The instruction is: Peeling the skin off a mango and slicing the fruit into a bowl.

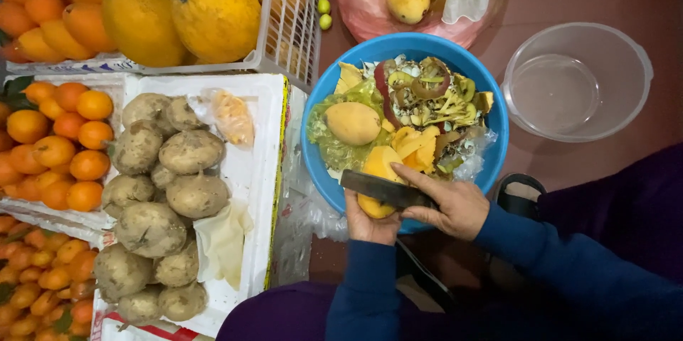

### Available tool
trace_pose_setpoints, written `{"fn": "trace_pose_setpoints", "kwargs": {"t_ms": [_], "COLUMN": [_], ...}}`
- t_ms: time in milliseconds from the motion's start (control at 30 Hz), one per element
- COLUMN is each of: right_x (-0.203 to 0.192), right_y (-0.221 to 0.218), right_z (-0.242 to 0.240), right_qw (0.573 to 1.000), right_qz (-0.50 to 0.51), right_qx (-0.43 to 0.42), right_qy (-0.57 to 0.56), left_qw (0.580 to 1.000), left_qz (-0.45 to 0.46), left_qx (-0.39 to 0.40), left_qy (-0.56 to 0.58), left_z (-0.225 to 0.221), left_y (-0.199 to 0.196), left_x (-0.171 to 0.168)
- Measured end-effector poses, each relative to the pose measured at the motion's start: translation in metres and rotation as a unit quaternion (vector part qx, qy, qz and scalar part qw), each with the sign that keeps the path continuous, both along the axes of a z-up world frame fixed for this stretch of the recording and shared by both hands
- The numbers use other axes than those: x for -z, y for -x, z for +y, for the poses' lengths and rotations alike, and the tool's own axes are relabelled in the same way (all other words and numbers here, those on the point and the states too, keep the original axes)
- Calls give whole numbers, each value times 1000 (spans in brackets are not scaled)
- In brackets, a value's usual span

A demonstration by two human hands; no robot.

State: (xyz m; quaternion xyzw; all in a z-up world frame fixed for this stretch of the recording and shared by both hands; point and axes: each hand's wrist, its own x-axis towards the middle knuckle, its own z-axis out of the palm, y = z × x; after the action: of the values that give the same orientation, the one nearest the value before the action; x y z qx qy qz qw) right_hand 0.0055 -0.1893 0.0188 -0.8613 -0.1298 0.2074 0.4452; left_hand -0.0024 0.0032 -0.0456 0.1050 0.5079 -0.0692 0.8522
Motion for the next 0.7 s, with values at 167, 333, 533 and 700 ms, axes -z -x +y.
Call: {"fn": "trace_pose_setpoints", "kwargs": {"t_ms": [167,333,533,700], "right_x": [-3,-15,-17,0], "right_y": [-10,-18,-27,-30], "right_z": [2,5,3,-4], "right_qw": [1000,998,994,980], "right_qz": [27,55,80,107], "right_qx": [1,17,41,10], "right_qy": [11,-17,-69,-165], "left_qw": [1000,1000,999,998], "left_qz": [-5,-14,-28,-33], "left_qx": [-1,18,40,58], "left_qy": [18,18,7,-1], "left_z": [5,-6,-9,-8], "left_y": [5,-4,-4,-1], "left_x": [42,-13,-24,-22]}}
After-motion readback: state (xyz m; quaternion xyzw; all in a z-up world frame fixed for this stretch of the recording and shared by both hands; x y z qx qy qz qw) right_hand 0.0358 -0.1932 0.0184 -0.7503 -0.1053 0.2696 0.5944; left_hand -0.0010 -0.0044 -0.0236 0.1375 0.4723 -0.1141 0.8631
